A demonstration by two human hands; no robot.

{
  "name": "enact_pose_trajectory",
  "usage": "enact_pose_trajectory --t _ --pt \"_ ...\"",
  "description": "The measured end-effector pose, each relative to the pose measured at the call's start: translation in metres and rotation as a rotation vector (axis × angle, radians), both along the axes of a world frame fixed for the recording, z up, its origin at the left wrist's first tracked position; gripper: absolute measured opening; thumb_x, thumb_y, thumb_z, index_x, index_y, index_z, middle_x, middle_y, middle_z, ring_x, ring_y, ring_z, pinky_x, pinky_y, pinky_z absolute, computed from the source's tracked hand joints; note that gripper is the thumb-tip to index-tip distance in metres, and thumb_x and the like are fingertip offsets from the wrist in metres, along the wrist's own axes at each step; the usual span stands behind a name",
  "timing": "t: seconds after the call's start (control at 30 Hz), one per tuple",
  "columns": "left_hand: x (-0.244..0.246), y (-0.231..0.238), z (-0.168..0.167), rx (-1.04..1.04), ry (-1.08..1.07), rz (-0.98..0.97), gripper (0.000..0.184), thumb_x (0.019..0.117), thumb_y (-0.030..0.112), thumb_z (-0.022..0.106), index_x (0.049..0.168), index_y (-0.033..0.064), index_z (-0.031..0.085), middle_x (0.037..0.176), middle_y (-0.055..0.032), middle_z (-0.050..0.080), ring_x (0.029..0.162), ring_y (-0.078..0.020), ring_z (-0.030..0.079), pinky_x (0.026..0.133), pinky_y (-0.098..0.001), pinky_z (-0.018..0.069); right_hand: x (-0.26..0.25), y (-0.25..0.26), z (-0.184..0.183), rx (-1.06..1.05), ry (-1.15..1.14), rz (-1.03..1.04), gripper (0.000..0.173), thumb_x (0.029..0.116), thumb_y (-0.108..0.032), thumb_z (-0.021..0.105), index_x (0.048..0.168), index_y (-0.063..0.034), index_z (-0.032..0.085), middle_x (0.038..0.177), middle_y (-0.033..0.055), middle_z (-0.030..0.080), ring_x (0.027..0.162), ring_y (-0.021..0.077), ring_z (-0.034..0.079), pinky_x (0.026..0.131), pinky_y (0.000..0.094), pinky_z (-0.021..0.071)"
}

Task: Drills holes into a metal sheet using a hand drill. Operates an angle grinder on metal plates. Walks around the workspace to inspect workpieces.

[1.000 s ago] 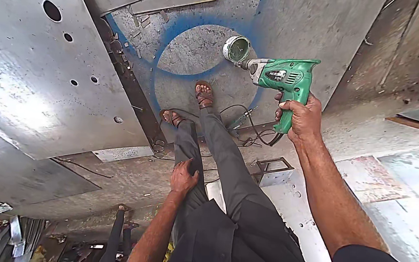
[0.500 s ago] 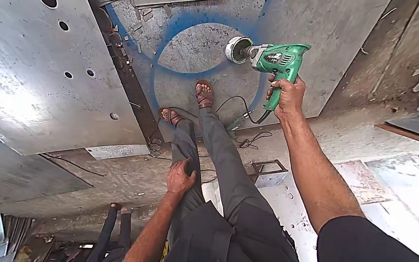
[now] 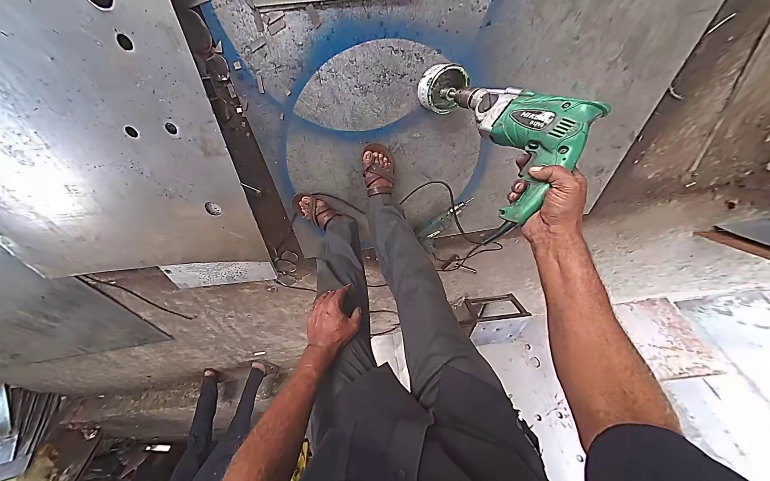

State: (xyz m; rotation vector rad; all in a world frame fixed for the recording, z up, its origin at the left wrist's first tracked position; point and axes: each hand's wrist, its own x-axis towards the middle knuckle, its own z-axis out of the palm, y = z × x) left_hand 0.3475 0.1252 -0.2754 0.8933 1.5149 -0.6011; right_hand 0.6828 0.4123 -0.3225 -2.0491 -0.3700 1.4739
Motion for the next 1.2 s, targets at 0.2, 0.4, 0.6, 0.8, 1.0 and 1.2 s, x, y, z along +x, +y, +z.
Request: enact_pose_trajectory --t 0.2,0.4,0.6,0.8,1.0,1.2 --pt "-0.001 -0.002 0.000 0.008 0.001 -0.025 0.062 0.0863 0.058 0.058 0.144 0.0337 0.059 0.138 0.0033 0.065 0.133 -0.0194 0.058 0.107 -0.0489 0.0484 0.012 -0.019 0.033 0.023 0.083 -0.104 0.024 0.0954 -0.012 0.052 0.120 -0.0123 0.055 0.109 0.0077 0.071 0.060 0.0119 0.063 0.050 0.0260 0.0536" --pt "-0.002 -0.002 0.000 0.006 -0.003 -0.044 0.062 0.0868 0.058 0.058 0.143 0.0336 0.059 0.138 0.0032 0.065 0.132 -0.0199 0.058 0.107 -0.0482 0.0486 0.037 -0.038 0.057 0.010 0.038 -0.116 0.025 0.0958 -0.012 0.052 0.120 -0.0167 0.056 0.114 0.0047 0.069 0.062 0.0101 0.062 0.053 0.0251 0.0539" --pt "-0.006 -0.002 -0.001 0.023 -0.003 -0.073 0.062 0.0863 0.058 0.058 0.143 0.0337 0.059 0.137 0.0030 0.066 0.132 -0.0195 0.058 0.106 -0.0480 0.0494 0.059 -0.033 0.046 -0.042 -0.150 0.034 0.032 0.0901 -0.006 0.059 0.121 -0.0136 0.055 0.106 0.0034 0.072 0.059 0.0113 0.063 0.051 0.0270 0.0554" --pt "-0.008 -0.003 0.000 0.016 -0.007 -0.093 0.062 0.0860 0.059 0.058 0.143 0.0338 0.060 0.136 0.0027 0.066 0.131 -0.0196 0.058 0.106 -0.0481 0.0496 0.079 -0.009 -0.009 -0.338 -0.763 0.957 0.084 0.0858 -0.012 0.068 0.162 -0.0127 0.032 0.122 0.0298 0.066 0.101 0.0498 0.067 0.080 0.0712 0.0515" --pt "-0.010 -0.001 0.005 0.024 -0.024 -0.090 0.061 0.0869 0.058 0.059 0.142 0.0330 0.060 0.137 0.0023 0.066 0.135 -0.0190 0.055 0.112 -0.0460 0.0453 0.073 -0.030 -0.093 -0.504 -1.013 1.268 0.098 0.0864 -0.008 0.065 0.166 -0.0153 0.008 0.133 0.0381 0.052 0.100 0.0620 0.061 0.070 0.0766 0.0473" --pt "-0.011 -0.014 0.007 0.136 -0.045 -0.066 0.057 0.0869 0.057 0.062 0.137 0.0308 0.065 0.132 0.0065 0.069 0.134 -0.0179 0.057 0.113 -0.0433 0.0452 0.056 -0.078 -0.168 -0.527 -1.035 1.222 0.100 0.0861 -0.007 0.064 0.167 -0.0213 0.007 0.138 0.0375 0.048 0.104 0.0588 0.062 0.073 0.0730 0.0503"
